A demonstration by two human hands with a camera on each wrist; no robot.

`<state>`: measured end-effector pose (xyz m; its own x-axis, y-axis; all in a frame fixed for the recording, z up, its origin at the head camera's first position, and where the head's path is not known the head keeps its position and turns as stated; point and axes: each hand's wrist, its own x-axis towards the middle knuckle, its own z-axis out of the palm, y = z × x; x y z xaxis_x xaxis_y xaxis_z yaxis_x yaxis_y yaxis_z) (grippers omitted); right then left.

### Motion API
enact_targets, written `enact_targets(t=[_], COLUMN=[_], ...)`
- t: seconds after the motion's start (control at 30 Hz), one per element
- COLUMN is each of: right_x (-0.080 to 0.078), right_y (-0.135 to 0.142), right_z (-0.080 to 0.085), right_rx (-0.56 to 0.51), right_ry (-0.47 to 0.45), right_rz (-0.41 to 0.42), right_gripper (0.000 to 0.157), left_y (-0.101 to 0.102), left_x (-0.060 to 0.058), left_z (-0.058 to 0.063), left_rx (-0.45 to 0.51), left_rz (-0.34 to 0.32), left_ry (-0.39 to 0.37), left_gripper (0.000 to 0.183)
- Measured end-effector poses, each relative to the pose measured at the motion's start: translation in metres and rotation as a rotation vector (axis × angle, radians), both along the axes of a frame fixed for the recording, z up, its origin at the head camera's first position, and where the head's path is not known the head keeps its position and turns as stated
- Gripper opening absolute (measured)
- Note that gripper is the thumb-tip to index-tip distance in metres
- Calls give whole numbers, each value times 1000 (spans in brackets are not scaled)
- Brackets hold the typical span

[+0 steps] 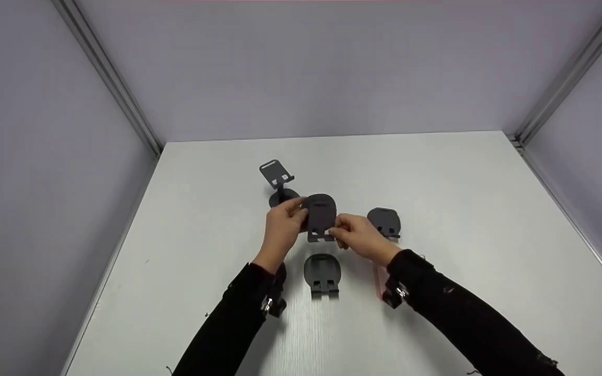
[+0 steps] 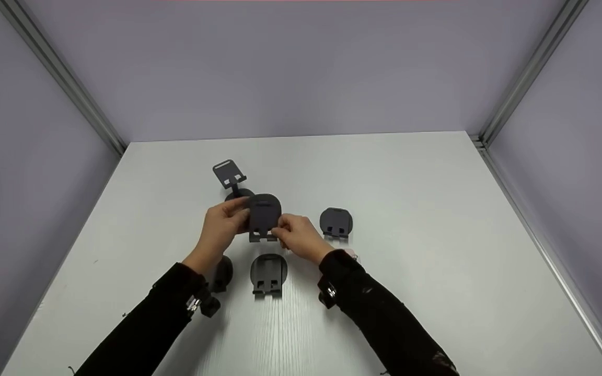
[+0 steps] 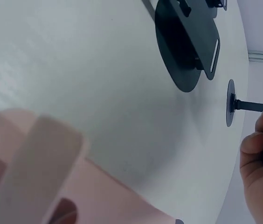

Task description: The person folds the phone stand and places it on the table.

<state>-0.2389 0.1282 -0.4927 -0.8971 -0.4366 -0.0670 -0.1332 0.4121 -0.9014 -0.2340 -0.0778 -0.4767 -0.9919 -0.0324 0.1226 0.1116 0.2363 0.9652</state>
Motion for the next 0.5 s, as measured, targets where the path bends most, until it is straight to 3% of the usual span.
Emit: enact_targets(t=[0.23,0.5], right_x=[-1,-4], right_y=[0,2], right_z=[0,-5], right_rx=[-148,-137], right_ry=[-203,-308], right_rz=[-19,-49], right_gripper=[20,21], left_y=[-4,-12], left_x=[1,-3], left_z=[-3,-9], left_rx=[39,-133], left_rz=[-49,-23], left_ry=[-66,-16], left_gripper=[41,38])
